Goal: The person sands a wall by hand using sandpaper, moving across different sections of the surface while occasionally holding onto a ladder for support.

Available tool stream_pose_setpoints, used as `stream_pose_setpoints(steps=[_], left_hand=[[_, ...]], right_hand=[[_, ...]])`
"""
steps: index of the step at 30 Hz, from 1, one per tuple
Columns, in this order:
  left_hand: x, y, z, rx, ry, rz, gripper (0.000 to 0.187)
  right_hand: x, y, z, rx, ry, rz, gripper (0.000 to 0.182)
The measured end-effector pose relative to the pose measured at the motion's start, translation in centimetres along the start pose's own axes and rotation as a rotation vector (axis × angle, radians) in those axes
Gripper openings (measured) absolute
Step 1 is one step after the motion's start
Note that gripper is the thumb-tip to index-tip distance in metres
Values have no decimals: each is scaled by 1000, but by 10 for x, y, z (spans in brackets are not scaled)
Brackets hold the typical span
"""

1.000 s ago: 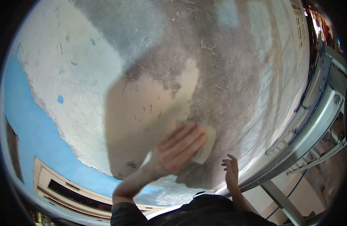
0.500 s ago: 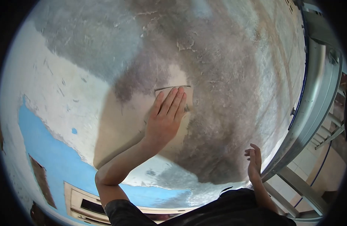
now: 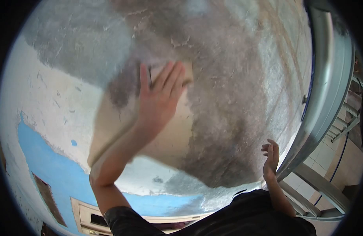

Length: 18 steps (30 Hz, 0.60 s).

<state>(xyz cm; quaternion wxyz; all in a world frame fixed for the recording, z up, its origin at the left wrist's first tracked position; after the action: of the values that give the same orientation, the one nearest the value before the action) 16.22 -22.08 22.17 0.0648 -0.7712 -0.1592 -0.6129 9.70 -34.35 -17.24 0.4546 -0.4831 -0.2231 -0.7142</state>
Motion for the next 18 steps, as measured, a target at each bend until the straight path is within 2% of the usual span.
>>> stream_pose_setpoints(steps=[3,6,9,12,15,18], left_hand=[[9,13,0,29,-45,-49,47],[-17,-8,1,185,-41,-75,44],[-33,-27,3,185,5,24,43],[2,-6,3,126,79,155,45],[15,9,0,74,16,0,47],[-14,-6,5,246,121,-23,44]], right_hand=[[4,-3,1,-33,-3,-4,32],[3,-5,0,-54,25,19,32],[-4,-5,-2,-34,60,53,32],[-5,-3,-2,-47,53,55,32],[-3,-3,-2,-52,35,41,32],[-1,-4,-1,-49,46,35,32]])
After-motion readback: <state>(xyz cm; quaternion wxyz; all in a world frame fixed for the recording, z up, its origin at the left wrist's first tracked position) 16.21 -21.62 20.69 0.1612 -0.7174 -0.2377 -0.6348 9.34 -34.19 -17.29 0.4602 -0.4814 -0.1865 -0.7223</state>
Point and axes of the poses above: each hand's wrist, its own y-axis towards the middle knuckle, its own z-axis out of the palm, x = y × z, the point moved 6 cm from there along y, towards the middle knuckle, and after that the axes turned 3 degrees about z, right-handed, at the moved point
